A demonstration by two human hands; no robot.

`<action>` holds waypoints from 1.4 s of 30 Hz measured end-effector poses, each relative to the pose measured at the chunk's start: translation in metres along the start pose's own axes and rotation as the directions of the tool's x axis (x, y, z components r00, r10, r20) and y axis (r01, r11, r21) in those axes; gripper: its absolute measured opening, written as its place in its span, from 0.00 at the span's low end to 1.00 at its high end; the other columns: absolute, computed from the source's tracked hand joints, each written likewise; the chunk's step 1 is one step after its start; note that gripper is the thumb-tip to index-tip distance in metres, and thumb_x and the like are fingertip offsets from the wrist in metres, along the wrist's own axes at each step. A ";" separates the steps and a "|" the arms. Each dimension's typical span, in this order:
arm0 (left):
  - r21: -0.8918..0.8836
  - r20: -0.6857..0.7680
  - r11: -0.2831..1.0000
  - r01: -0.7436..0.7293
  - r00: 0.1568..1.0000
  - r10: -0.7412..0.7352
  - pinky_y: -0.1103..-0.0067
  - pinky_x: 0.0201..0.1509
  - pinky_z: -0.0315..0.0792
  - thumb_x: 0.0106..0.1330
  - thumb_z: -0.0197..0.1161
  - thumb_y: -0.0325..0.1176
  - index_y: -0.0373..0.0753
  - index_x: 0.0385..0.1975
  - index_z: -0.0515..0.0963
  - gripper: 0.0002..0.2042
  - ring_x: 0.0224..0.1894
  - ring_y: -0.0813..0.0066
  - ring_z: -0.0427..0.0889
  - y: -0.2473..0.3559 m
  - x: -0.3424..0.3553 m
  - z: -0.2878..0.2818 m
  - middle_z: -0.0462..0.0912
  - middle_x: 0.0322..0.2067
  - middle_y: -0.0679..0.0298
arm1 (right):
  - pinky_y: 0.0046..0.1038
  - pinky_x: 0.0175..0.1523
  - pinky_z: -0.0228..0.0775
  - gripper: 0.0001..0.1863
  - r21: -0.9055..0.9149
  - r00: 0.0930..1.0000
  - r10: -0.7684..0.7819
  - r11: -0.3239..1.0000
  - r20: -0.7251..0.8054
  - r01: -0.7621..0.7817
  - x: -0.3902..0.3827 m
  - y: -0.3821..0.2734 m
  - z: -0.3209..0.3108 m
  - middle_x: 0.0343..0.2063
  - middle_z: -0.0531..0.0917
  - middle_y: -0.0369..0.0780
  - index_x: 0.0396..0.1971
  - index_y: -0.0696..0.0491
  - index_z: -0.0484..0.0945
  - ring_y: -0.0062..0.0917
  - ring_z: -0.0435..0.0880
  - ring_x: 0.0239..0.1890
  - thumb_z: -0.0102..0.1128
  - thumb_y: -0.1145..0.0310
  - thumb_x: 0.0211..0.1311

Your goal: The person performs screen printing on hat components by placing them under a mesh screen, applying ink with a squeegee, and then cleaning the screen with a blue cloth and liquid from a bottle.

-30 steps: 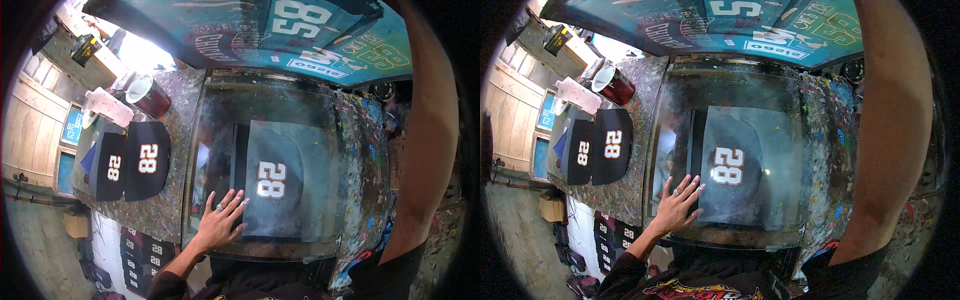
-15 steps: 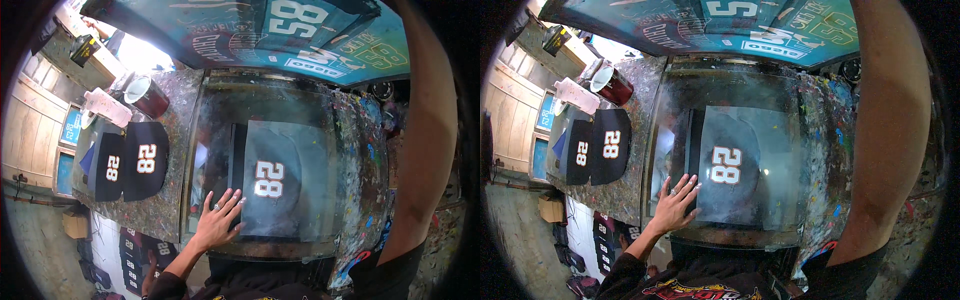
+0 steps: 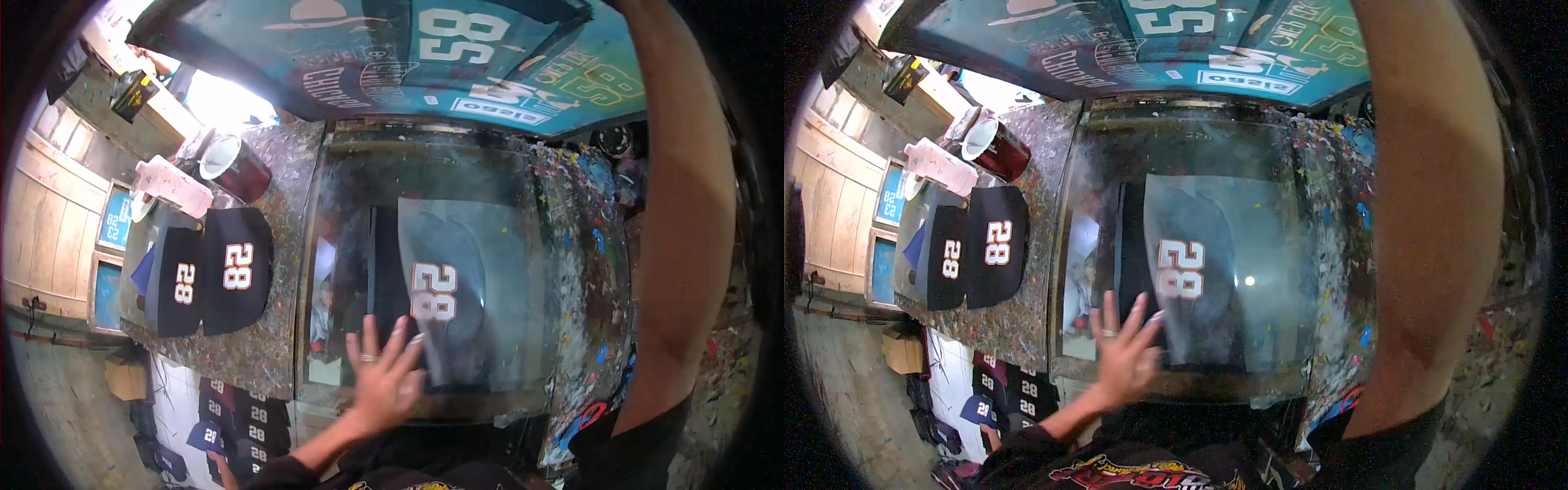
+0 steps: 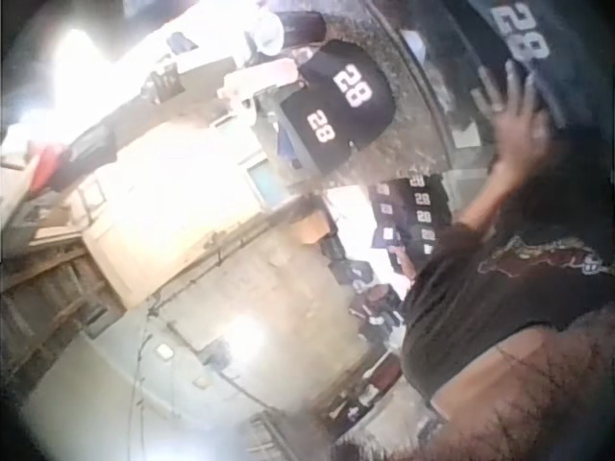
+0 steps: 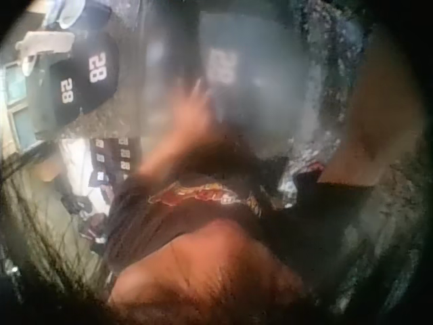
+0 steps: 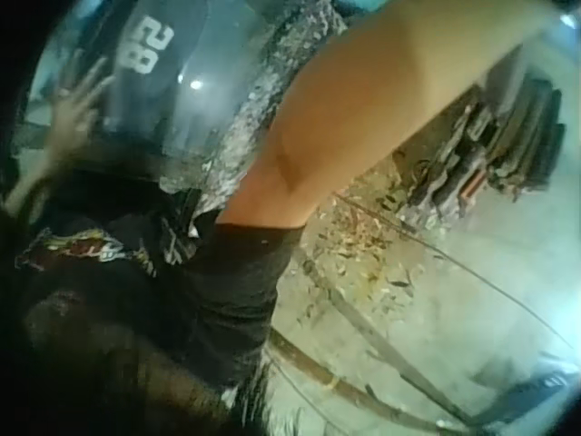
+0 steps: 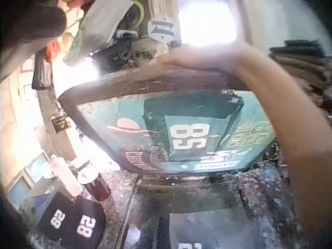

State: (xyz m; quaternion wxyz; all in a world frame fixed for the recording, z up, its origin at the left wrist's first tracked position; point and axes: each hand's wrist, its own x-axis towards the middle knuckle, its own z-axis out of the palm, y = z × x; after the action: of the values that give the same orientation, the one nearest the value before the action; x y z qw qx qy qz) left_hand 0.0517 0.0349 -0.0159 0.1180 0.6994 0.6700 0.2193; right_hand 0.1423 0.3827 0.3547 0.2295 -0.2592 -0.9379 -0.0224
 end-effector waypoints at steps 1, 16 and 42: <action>-0.125 0.088 0.984 0.128 0.989 -0.118 0.40 0.76 0.29 0.64 0.65 0.39 0.43 0.68 0.72 0.30 0.80 0.35 0.36 0.053 0.021 0.004 0.54 0.77 0.50 | 0.39 0.50 0.73 0.24 -0.050 0.999 0.025 0.998 0.020 -0.024 -0.001 0.004 -0.004 0.42 0.83 0.48 0.49 0.49 0.82 0.39 0.84 0.45 0.50 0.44 0.74; 0.367 -0.062 0.923 -0.114 0.987 0.146 0.60 0.47 0.71 0.41 0.82 0.37 0.38 0.38 0.75 0.25 0.40 0.53 0.81 -0.015 0.019 -0.148 0.78 0.35 0.56 | 0.54 0.60 0.62 0.28 -0.074 0.970 0.175 0.984 0.171 -0.165 -0.243 -0.140 0.138 0.31 0.86 0.44 0.39 0.53 0.82 0.37 0.87 0.38 0.56 0.40 0.67; 0.155 0.087 0.988 0.019 0.996 -0.033 0.65 0.52 0.68 0.48 0.77 0.35 0.39 0.41 0.79 0.21 0.45 0.59 0.78 -0.047 -0.017 -0.056 0.77 0.37 0.60 | 0.46 0.59 0.72 0.10 0.087 0.919 0.105 0.985 0.379 -0.148 -0.317 -0.134 0.234 0.28 0.82 0.42 0.39 0.51 0.77 0.40 0.86 0.36 0.60 0.72 0.56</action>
State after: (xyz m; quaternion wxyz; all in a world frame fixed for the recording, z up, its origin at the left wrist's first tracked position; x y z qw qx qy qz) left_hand -0.0164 0.0141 0.0086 0.0961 0.7068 0.6879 0.1339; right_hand 0.2187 0.1540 0.0157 0.0626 -0.3053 -0.9454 0.0958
